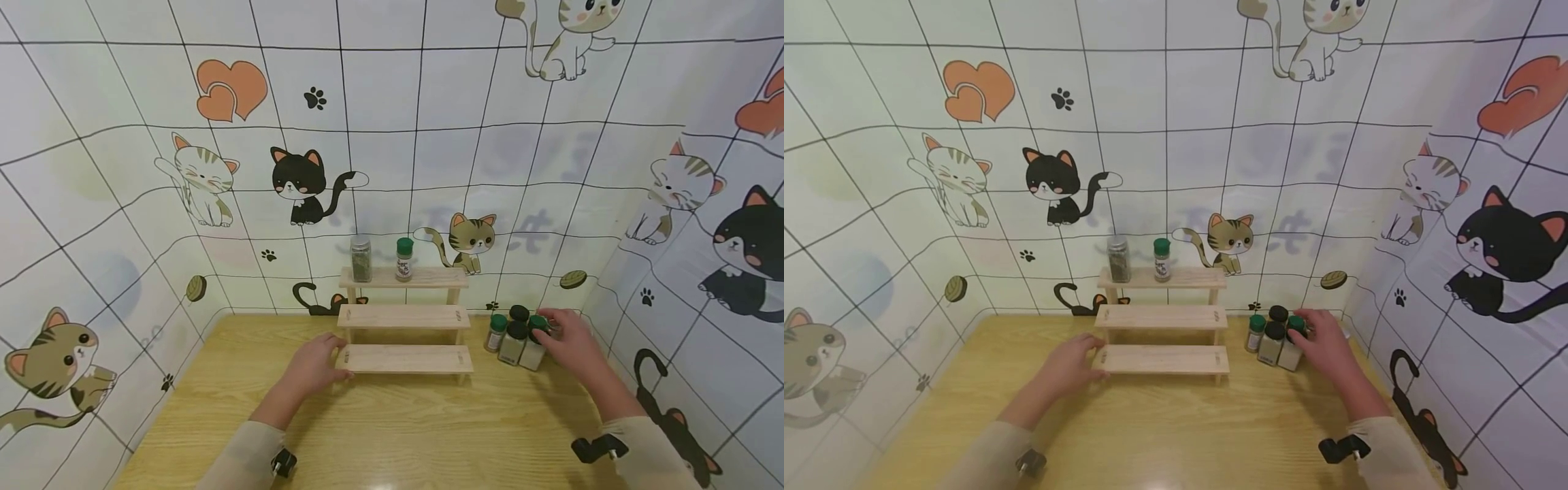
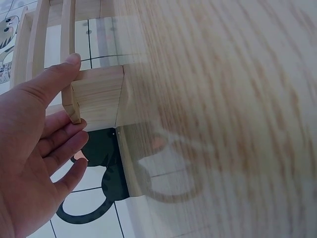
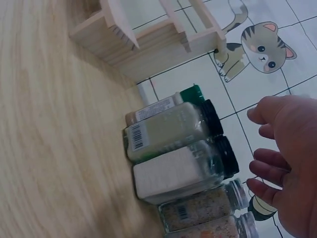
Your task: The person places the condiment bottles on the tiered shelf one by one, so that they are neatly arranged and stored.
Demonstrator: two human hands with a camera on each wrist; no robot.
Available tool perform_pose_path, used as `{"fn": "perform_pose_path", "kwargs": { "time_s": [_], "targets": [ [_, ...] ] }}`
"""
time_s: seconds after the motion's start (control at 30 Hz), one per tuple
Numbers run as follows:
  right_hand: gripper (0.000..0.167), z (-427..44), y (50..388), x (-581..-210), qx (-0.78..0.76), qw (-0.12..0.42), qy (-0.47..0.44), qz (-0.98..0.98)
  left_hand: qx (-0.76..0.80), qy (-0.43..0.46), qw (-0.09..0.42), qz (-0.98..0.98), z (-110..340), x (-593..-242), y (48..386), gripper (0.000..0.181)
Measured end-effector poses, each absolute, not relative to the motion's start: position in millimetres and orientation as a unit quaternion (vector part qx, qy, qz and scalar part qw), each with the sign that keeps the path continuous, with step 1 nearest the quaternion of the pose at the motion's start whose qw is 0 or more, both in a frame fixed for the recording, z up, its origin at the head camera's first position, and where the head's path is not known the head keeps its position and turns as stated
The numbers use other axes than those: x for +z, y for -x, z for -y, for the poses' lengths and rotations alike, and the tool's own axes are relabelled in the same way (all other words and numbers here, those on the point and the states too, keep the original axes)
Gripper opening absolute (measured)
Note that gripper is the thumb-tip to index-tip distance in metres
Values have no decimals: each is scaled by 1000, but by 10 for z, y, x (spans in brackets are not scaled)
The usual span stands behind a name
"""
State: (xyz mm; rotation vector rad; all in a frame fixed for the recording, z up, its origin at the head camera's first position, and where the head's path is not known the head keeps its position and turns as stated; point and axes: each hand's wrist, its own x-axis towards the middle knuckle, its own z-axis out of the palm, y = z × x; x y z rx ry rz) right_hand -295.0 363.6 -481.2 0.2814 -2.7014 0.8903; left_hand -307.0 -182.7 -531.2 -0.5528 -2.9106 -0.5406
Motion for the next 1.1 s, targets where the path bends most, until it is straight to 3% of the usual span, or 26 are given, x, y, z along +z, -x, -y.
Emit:
{"fn": "perform_pose_path", "kwargs": {
  "time_s": [0.3,0.8,1.1],
  "targets": [
    [61,-3639,2957,-5041,245,128,-69,959,-181,182,64,964,1817,-5297,3059,70],
    [56,-3610,2901,-5219,258,142,-39,955,-180,184,68,964,1811,-5296,3057,69],
    [46,-3589,2827,-5308,283,210,-64,934,-184,180,63,964,1811,-5287,3041,69]
  ]
}}
